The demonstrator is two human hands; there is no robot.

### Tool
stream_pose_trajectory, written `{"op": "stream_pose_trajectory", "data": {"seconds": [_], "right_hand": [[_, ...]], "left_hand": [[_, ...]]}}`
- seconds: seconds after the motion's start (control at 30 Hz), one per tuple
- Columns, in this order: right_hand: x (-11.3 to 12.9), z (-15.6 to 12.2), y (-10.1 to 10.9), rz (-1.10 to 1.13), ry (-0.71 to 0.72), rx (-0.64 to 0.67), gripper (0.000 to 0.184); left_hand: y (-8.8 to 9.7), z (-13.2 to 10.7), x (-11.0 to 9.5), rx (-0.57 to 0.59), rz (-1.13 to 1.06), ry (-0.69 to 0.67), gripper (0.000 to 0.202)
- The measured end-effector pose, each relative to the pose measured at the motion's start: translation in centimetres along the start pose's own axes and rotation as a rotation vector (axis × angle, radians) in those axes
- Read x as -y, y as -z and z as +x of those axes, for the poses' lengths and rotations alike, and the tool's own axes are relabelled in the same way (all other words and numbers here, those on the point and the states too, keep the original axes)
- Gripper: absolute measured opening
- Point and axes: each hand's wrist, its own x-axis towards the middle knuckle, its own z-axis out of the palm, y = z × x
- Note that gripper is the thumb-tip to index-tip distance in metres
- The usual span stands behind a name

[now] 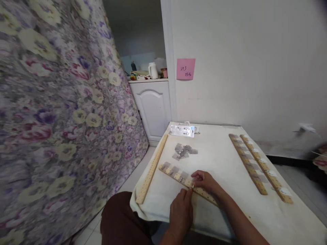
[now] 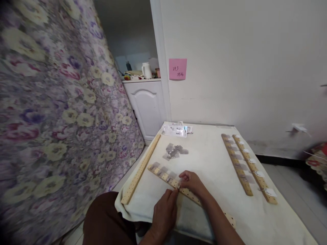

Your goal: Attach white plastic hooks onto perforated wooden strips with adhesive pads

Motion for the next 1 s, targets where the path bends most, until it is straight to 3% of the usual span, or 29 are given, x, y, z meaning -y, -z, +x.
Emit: {"op": "stream_pose_trajectory", "data": {"seconds": [0.2, 0.37, 0.6, 0.7, 0.9, 1.0], "right_hand": [[0.7, -0.6, 0.2, 0.026, 0.014, 0.018, 0.034], [0.8, -1.3, 0.3, -0.068, 0.062, -0.078, 0.030], [0.2, -1.3, 1.8, -0.003, -0.034, -0.115, 0.031], [0.3, 0.1, 2.8, 0.021, -0.049, -0.140, 0.028], [0.8, 5.1, 4.1, 0.110, -0.023, -0.395, 0.028], [0.9, 7.9, 4.1, 0.160, -0.028, -0.459, 0.035]], "left_hand": [[-0.4, -0.1, 0.3, -0.018, -0.026, 0.012, 0.054], [-0.9, -0.3, 0.7, -0.067, -0.056, -0.004, 0.052], [-0.8, -0.5, 0.7, -0.081, -0.039, 0.003, 0.029], [-0.6, -0.4, 0.6, -0.041, -0.006, 0.006, 0.027], [-1.7, 0.6, 0.7, 0.059, 0.031, 0.105, 0.027], [-2.6, 1.1, 1.1, 0.015, 0.004, 0.137, 0.028]]}}
